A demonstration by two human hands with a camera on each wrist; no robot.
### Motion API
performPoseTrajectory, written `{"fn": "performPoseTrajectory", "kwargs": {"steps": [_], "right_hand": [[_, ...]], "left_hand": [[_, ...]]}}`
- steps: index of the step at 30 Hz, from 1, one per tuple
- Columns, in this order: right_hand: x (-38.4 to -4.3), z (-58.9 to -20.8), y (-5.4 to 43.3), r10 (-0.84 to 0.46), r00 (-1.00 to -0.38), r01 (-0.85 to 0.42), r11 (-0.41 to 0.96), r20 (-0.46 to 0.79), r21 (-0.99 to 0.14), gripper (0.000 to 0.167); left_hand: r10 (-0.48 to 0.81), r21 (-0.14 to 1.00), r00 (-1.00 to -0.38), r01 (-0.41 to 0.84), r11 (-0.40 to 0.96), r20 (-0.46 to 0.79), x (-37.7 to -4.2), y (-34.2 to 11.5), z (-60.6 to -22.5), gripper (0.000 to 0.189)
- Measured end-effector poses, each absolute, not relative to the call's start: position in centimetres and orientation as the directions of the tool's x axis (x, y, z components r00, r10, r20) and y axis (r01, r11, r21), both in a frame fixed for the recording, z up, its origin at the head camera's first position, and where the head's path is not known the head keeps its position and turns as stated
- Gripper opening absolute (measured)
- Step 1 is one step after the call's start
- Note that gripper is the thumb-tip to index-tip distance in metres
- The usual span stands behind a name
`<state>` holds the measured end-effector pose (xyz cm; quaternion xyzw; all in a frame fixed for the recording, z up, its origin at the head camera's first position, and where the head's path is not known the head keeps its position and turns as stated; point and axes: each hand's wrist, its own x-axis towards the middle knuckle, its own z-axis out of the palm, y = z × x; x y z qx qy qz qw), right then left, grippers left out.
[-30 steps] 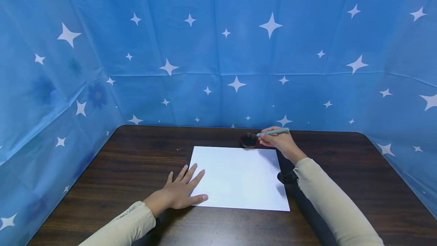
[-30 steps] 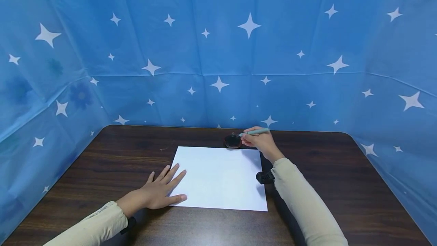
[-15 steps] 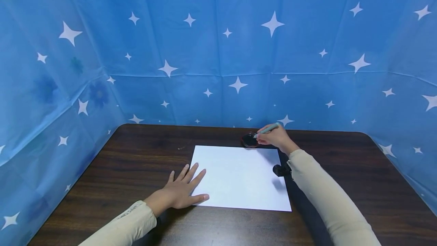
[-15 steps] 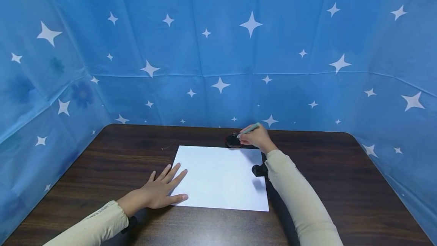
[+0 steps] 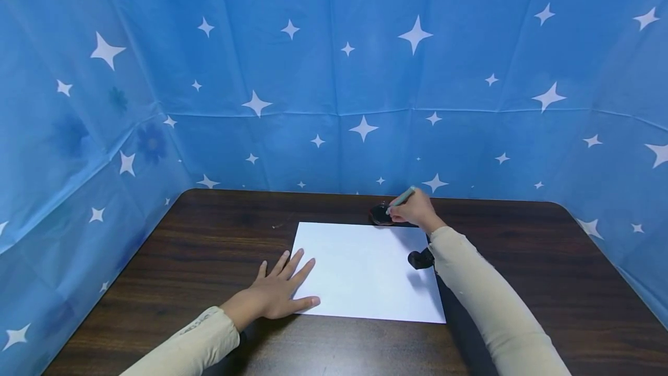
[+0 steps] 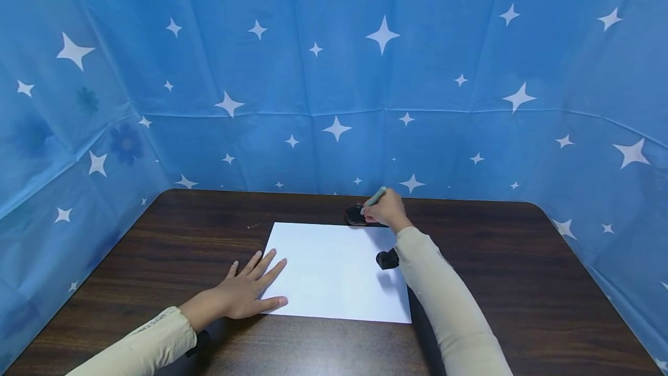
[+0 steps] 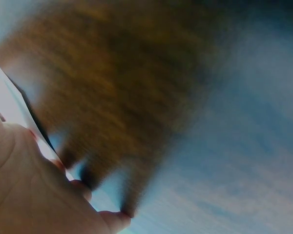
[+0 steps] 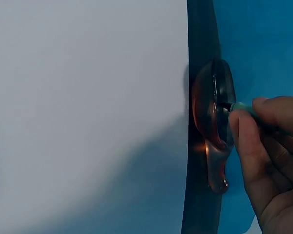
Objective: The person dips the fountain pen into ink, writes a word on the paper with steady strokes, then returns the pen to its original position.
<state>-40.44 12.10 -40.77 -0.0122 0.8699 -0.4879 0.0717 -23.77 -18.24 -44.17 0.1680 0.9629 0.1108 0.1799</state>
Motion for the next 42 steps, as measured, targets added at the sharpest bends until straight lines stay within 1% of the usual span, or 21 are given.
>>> {"fn": "performPoseTrajectory", "kwargs": {"steps": [14, 25, 31, 35, 42], "right_hand": [[-41.1, -40.9, 11.8, -0.054, -0.991, 0.060, 0.659, -0.126, -0.750, 0.014], [-41.6, -40.9, 11.2, -0.031, -0.989, 0.088, 0.679, -0.148, -0.728, 0.016], [-41.3, -40.5, 11.0, -0.036, -0.990, 0.071, 0.697, -0.134, -0.714, 0.016], [-41.2, -40.3, 11.0, -0.029, -0.989, 0.081, 0.702, -0.142, -0.708, 0.017], [-41.4, -40.5, 10.7, -0.034, -0.990, 0.078, 0.689, -0.140, -0.720, 0.017]], "left_hand": [[0.348, 0.270, -0.888, 0.270, 0.924, -0.302, -23.5, -17.8, -43.8, 0.083], [0.352, 0.280, -0.885, 0.270, 0.921, -0.304, -23.7, -17.7, -43.9, 0.084], [0.347, 0.266, -0.886, 0.270, 0.925, -0.307, -24.3, -18.0, -45.0, 0.089], [0.341, 0.255, -0.890, 0.270, 0.929, -0.302, -24.7, -18.4, -45.8, 0.091], [0.336, 0.258, -0.892, 0.263, 0.930, -0.303, -24.9, -18.7, -46.4, 0.091]]}}
